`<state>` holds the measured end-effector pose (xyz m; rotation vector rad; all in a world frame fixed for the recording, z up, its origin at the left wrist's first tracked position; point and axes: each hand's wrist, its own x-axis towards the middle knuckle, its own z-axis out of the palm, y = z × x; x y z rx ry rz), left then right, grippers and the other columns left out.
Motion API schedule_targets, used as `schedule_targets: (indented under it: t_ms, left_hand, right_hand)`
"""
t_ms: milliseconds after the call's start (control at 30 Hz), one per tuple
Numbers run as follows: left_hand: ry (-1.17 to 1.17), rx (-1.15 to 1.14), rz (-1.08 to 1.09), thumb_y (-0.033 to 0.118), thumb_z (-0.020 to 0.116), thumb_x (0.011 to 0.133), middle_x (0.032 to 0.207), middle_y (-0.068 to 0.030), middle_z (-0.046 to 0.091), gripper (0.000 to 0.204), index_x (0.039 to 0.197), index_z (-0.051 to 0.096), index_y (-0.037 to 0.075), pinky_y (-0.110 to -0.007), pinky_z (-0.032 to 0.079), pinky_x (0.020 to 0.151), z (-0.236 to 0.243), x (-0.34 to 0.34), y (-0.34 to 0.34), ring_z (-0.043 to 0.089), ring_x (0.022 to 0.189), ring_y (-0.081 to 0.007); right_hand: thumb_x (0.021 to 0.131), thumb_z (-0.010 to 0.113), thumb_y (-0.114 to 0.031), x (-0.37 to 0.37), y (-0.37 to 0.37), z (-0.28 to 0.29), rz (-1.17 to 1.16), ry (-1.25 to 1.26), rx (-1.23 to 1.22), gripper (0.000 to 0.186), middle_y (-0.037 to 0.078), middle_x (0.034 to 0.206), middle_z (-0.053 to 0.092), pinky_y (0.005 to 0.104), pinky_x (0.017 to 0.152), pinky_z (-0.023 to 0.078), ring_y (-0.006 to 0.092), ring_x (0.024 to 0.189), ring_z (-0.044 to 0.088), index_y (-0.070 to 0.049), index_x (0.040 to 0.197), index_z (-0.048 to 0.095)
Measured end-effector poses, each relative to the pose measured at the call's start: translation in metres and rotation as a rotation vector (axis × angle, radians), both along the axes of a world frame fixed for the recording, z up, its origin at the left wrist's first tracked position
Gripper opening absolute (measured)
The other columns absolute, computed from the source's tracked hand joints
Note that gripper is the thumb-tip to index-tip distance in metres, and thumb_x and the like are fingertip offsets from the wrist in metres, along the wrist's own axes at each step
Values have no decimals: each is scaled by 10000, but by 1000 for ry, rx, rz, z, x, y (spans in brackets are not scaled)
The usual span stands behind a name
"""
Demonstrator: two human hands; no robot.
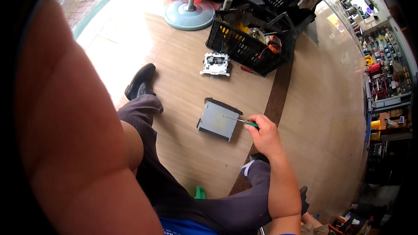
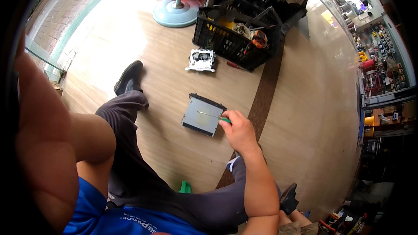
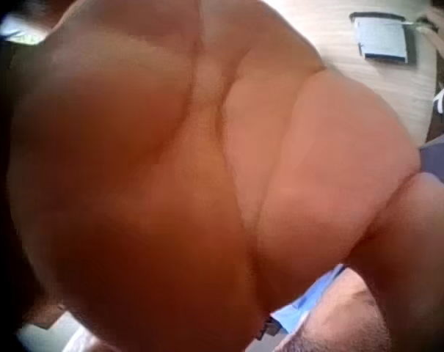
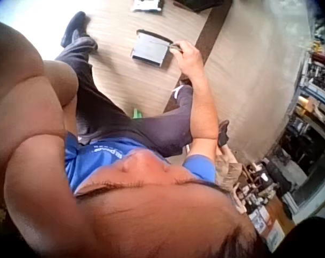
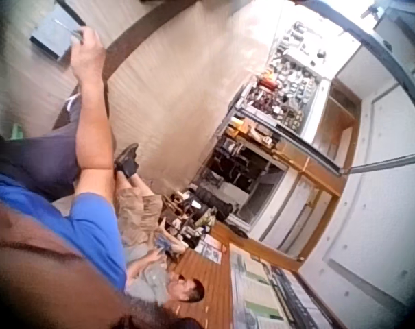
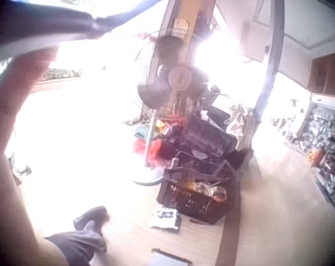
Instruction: The person uses a screwdriver to remove and replace screws on the back of an electronic device, handling small components and a wire.
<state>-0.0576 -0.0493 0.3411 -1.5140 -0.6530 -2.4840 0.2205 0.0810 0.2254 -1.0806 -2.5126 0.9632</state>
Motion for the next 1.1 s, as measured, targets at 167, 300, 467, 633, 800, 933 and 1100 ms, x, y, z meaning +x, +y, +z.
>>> schedule_targets:
  t_ms: [167,300,467,633,800,933,1100]
  left_hand:
    - [-16,54,93,295,539,988,1578,-229,231,755,1556,109,47,-507,336,1122,35,-6,22,307,1437,-348]
    - [-46,153,142,303,537,991,1590,-230,217,772,1568,91,52,-509,332,1124,64,-17,40,296,1447,-348]
    - [-272,-478,-133,235,579,927,1443,-226,396,637,1450,303,-3,-440,375,1092,34,-5,73,419,1347,-339]
    - [314,-1091,-548,207,644,863,1358,-228,552,600,1380,488,-55,-377,396,1088,-51,69,69,503,1309,-338]
    - [165,-1039,-887,268,542,1008,1171,-154,666,346,1241,611,22,-376,485,934,-70,98,66,635,1067,-292]
    - [296,-993,-728,284,473,1041,979,-125,699,325,1112,656,26,-360,506,831,-56,84,66,660,923,-250]
    - [169,-841,-644,224,480,1047,856,-81,671,279,1002,632,-6,-318,512,751,-46,61,82,646,804,-158]
  right_hand:
    - [853,701,-111,0,8,-3,26,81,127,182,167,879,648,372,711,513,310,788,648,6,975,634]
    - [859,717,-153,-1,16,1,-56,211,228,190,141,897,671,380,698,531,298,801,675,-21,977,648]
    - [980,628,-182,6,19,16,-180,863,-392,182,72,922,662,322,632,545,180,736,650,-36,1088,612]
    - [1012,587,-246,-11,-7,28,4,1062,-519,259,80,982,661,338,629,540,189,742,641,-32,1157,587]
    - [1053,487,-221,-43,-34,24,-199,1139,-679,272,63,1002,647,298,627,535,155,784,629,-23,1213,582]
    - [1014,564,-180,1,-71,18,-304,740,-458,247,66,942,662,298,678,542,149,759,638,-5,1189,576]
    - [937,652,-144,110,-152,-6,-675,166,-389,259,67,899,681,286,657,542,131,722,632,-8,1157,638]
